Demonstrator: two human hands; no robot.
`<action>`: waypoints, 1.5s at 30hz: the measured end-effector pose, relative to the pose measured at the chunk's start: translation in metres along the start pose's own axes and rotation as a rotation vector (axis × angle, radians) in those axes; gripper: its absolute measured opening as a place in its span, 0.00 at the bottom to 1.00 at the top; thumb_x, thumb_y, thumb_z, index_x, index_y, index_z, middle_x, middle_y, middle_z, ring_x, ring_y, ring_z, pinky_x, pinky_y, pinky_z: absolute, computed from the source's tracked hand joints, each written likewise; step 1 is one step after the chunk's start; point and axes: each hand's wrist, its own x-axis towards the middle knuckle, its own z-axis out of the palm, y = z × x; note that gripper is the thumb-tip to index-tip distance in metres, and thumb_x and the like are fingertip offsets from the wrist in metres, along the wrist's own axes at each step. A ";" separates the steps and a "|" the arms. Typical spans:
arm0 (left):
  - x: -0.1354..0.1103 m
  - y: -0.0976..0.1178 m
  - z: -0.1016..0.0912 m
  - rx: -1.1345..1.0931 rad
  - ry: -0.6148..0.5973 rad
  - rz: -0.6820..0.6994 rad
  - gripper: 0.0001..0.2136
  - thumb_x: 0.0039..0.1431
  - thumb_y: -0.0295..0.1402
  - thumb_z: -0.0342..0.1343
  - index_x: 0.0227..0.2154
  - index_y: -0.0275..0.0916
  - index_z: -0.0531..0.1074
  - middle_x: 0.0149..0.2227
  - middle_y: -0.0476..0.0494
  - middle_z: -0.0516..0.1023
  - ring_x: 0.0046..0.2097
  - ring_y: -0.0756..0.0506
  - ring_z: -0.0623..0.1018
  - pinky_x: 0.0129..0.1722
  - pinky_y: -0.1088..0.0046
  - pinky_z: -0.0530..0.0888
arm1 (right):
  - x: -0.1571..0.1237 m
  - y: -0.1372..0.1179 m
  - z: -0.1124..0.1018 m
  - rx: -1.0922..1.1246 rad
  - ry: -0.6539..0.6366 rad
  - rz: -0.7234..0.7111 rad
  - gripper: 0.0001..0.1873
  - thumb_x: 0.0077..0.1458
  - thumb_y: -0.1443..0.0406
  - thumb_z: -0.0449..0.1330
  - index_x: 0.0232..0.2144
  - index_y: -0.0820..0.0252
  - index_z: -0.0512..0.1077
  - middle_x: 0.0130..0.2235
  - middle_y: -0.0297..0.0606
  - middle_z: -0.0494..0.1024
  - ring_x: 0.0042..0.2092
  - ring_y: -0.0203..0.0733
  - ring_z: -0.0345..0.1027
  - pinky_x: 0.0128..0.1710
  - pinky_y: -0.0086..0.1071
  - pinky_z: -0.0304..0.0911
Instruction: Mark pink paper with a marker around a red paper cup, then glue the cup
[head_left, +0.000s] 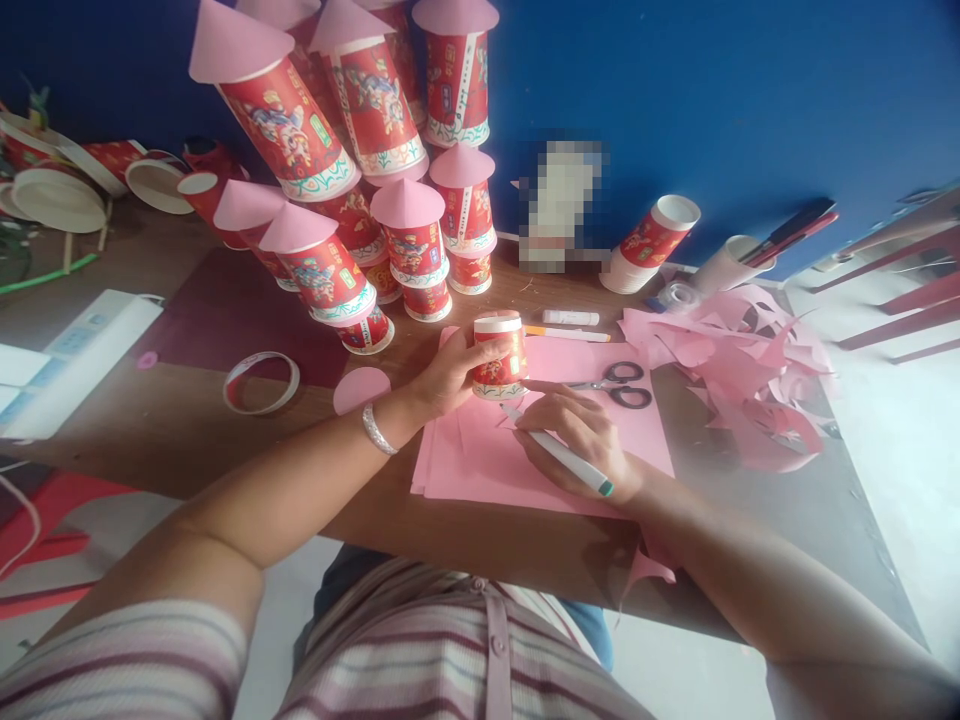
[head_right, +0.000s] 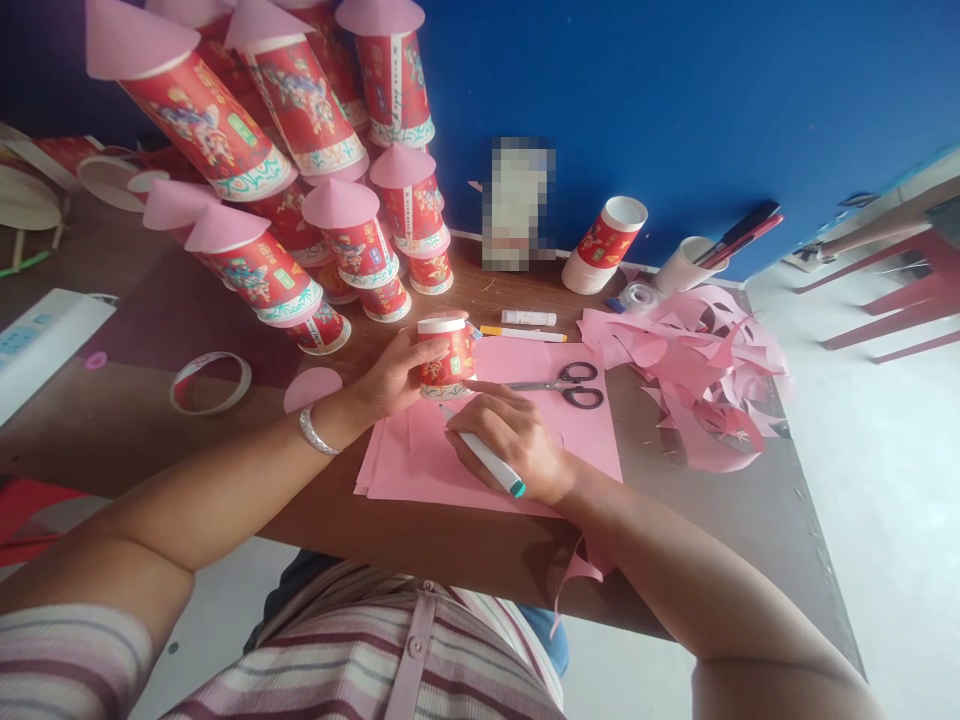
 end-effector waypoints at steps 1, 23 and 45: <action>0.000 0.000 0.000 0.008 -0.007 -0.003 0.27 0.51 0.42 0.78 0.53 0.41 0.80 0.44 0.42 0.84 0.45 0.42 0.81 0.47 0.64 0.76 | 0.000 0.000 0.000 0.005 -0.006 -0.001 0.11 0.67 0.73 0.65 0.46 0.54 0.73 0.33 0.28 0.82 0.32 0.38 0.80 0.52 0.45 0.87; 0.000 0.004 0.001 -0.008 -0.007 0.006 0.20 0.59 0.43 0.72 0.50 0.40 0.83 0.50 0.38 0.86 0.53 0.36 0.82 0.52 0.59 0.77 | 0.002 -0.001 0.000 -0.016 0.015 -0.009 0.09 0.67 0.73 0.65 0.43 0.53 0.72 0.32 0.28 0.81 0.30 0.35 0.77 0.53 0.47 0.87; 0.002 -0.001 0.000 0.077 -0.030 0.172 0.14 0.59 0.43 0.72 0.42 0.40 0.81 0.42 0.43 0.85 0.46 0.39 0.82 0.51 0.61 0.78 | -0.002 0.002 -0.001 0.083 0.000 0.036 0.06 0.69 0.70 0.64 0.44 0.53 0.74 0.35 0.32 0.84 0.34 0.39 0.81 0.44 0.38 0.84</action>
